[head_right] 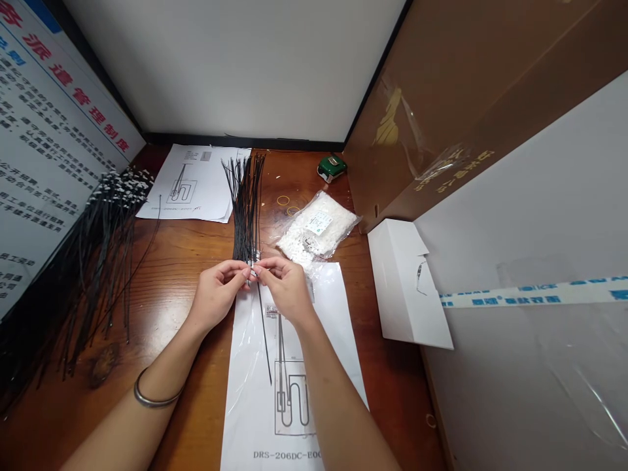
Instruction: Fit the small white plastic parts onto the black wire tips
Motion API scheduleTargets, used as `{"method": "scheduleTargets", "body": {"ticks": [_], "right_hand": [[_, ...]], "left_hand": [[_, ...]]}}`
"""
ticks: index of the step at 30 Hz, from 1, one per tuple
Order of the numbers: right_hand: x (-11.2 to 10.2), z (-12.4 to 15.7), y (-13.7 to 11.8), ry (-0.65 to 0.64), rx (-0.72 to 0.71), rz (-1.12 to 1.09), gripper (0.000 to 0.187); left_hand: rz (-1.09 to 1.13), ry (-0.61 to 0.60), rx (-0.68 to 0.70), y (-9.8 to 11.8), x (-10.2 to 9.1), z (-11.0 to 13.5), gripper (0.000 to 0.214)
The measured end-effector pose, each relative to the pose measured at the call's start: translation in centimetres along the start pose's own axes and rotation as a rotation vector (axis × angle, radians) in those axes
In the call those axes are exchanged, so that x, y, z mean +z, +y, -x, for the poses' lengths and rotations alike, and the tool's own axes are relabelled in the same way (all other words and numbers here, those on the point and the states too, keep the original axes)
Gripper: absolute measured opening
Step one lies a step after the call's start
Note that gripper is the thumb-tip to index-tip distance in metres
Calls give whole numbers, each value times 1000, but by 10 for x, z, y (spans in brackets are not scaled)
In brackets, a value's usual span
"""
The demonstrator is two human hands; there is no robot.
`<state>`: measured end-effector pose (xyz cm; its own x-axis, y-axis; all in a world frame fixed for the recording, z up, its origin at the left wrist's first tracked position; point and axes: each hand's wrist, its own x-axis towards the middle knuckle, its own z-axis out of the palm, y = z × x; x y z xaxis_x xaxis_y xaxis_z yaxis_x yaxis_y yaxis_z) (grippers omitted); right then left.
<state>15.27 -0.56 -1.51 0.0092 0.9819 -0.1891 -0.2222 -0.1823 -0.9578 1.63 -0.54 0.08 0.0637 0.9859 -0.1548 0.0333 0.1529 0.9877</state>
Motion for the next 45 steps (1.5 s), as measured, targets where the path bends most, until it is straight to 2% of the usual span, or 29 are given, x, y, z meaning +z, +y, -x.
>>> {"method": "scheduleTargets", "body": {"ticks": [7,14,20,32,45], "right_hand": [[-2,0,1,-2,15,-11,29],[-6,0,-1,-57,51,-36,27],[-3,1,0,3,32,-16,26],[-1,-1,0,15,28,-45,34],[2,-1,3,39,13,24,41]], "left_hand": [[-6,2,33,-1,1,1,12],[-32,-26,67,-3,1,2,12],[-26,-25,53,-3,1,1,14],[-111,22,32,-7,-2,0,18],[-156,-11,67,-10,-3,-1,17]]}}
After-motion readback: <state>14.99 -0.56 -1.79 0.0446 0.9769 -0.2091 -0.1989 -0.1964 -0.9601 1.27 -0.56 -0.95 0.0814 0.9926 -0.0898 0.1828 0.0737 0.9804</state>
